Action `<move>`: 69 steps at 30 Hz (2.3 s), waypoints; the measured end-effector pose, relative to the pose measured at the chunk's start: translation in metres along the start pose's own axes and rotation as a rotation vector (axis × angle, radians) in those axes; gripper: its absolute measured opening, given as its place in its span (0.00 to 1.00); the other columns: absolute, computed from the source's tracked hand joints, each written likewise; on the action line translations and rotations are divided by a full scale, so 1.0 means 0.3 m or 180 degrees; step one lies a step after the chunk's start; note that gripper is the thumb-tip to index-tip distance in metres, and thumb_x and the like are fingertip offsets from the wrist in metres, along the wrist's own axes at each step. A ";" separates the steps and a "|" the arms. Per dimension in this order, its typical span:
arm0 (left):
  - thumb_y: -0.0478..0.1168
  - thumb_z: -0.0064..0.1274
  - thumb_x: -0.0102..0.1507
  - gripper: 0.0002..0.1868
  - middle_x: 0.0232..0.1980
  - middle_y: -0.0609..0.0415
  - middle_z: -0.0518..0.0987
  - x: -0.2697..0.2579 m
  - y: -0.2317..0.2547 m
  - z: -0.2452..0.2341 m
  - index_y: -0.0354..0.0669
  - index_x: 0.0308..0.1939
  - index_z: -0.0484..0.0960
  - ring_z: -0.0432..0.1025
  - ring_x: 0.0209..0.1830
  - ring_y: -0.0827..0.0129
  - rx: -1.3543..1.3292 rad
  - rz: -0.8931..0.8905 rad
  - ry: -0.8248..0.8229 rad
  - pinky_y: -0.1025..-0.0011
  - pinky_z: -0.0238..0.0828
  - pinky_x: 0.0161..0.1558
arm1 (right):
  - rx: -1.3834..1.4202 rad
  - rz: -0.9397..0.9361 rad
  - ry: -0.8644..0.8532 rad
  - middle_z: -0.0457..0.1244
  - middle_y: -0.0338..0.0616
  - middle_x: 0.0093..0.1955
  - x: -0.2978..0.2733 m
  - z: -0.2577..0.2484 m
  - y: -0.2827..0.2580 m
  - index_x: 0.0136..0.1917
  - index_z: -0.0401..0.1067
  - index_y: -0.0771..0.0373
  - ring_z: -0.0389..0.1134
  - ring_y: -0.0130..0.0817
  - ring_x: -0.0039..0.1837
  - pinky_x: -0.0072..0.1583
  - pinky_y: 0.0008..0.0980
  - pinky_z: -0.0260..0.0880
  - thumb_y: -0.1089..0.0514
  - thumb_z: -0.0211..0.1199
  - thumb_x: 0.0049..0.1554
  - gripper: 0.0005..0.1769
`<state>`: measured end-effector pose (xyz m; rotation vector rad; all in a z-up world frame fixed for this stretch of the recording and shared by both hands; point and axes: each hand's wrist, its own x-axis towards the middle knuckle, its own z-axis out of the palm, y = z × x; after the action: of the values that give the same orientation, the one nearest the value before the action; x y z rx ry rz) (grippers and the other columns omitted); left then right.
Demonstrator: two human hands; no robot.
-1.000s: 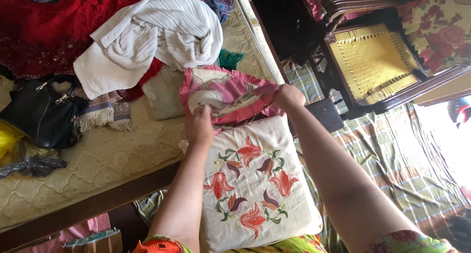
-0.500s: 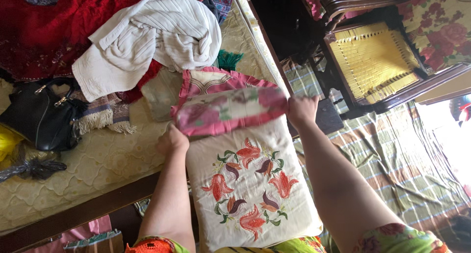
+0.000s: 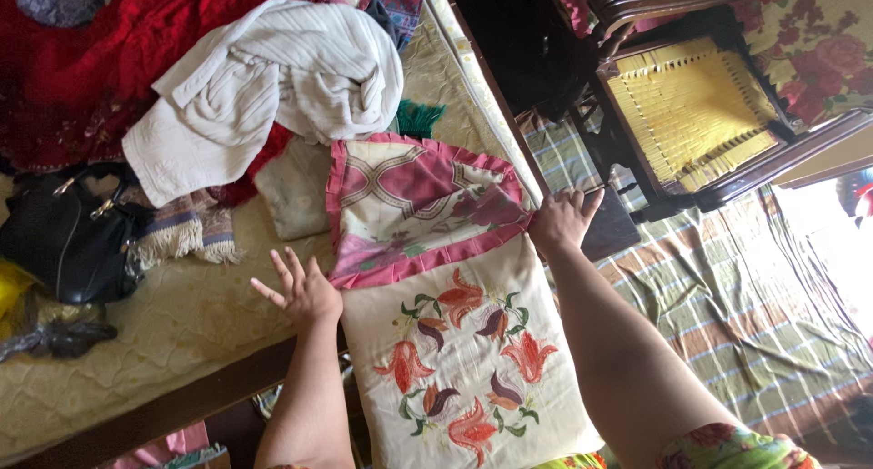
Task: The person folds a floral pillowcase on a bed, smoothing and aligning the fabric by hand. The person then places the folded pillowcase onto a nearby chair.
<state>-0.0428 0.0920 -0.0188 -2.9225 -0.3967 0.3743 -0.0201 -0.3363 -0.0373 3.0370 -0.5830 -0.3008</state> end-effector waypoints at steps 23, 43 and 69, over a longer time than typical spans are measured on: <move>0.52 0.52 0.62 0.27 0.83 0.58 0.54 0.042 -0.058 0.093 0.59 0.66 0.76 0.33 0.86 0.65 -0.0135 0.0676 0.0315 0.41 0.10 0.76 | -0.0190 -0.0772 0.0661 0.64 0.46 0.64 -0.023 0.182 0.046 0.60 0.75 0.53 0.56 0.45 0.75 0.79 0.70 0.21 0.51 0.50 0.64 0.16; 0.44 0.45 0.66 0.14 0.68 0.58 0.74 -0.103 -0.175 0.307 0.56 0.52 0.83 0.55 0.80 0.60 -0.0304 0.0511 0.0839 0.47 0.42 0.76 | 0.1088 -0.1915 0.1725 0.67 0.39 0.57 -0.229 0.003 0.056 0.50 0.77 0.52 0.63 0.45 0.66 0.70 0.54 0.51 0.57 0.62 0.52 0.11; 0.41 0.54 0.62 0.14 0.47 0.36 0.83 -0.164 -0.144 0.307 0.40 0.49 0.84 0.76 0.49 0.40 -0.2058 -0.0245 0.0056 0.50 0.73 0.50 | 0.1673 -0.0441 -0.0469 0.68 0.45 0.59 -0.069 0.164 0.065 0.61 0.80 0.44 0.63 0.46 0.67 0.67 0.48 0.58 0.62 0.55 0.59 0.22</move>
<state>-0.1238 0.1313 -0.0871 -3.5100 -0.7460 0.2396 -0.0556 -0.3467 -0.0804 3.5962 -0.5297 -0.4415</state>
